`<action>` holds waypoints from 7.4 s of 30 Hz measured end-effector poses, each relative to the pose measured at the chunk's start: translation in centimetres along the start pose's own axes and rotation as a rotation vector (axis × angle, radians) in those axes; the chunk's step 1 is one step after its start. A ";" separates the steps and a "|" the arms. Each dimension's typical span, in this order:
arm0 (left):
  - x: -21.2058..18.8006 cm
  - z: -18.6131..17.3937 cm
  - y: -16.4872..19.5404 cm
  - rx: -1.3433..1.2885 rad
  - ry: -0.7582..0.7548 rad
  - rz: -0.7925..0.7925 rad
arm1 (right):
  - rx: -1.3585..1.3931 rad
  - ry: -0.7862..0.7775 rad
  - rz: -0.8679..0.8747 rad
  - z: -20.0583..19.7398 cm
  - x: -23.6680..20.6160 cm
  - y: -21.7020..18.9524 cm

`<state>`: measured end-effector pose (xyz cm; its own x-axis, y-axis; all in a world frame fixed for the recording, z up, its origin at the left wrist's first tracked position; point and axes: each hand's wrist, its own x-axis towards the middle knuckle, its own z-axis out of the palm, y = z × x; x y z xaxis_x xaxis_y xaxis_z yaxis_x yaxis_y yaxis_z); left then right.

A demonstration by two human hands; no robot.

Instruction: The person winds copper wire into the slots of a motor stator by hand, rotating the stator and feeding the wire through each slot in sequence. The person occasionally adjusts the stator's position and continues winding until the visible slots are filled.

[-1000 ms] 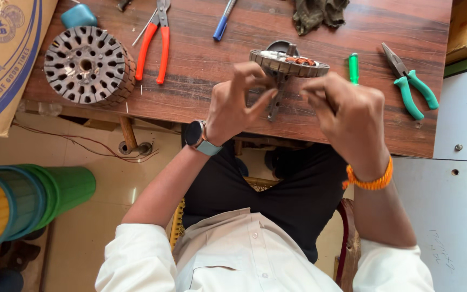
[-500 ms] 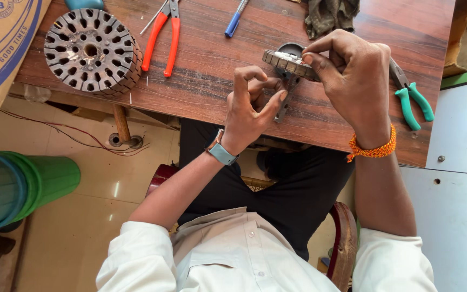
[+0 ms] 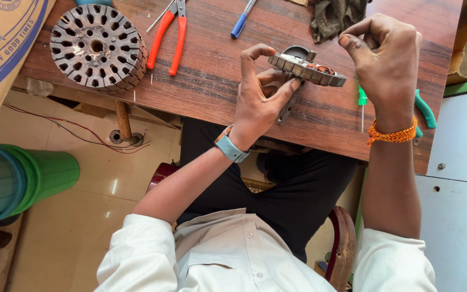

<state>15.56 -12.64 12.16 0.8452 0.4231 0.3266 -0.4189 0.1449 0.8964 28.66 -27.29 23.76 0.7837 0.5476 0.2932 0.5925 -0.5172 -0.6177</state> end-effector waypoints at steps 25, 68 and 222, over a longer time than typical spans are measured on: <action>6.7 -2.5 2.6 0.721 -0.609 0.672 | 0.221 -0.075 0.106 -5.2 -4.6 -5.2; 1.1 -2.1 1.5 0.289 -0.242 0.044 | -0.125 0.031 -0.264 -0.2 -5.7 -3.1; -1.2 1.8 1.4 0.027 0.150 -0.077 | -0.062 0.025 -0.130 -1.3 1.2 2.2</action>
<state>14.60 -14.56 13.53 0.8146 0.5408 0.2096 -0.3439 0.1593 0.9254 31.16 -28.60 23.71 0.7039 0.5960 0.3864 0.6988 -0.4835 -0.5271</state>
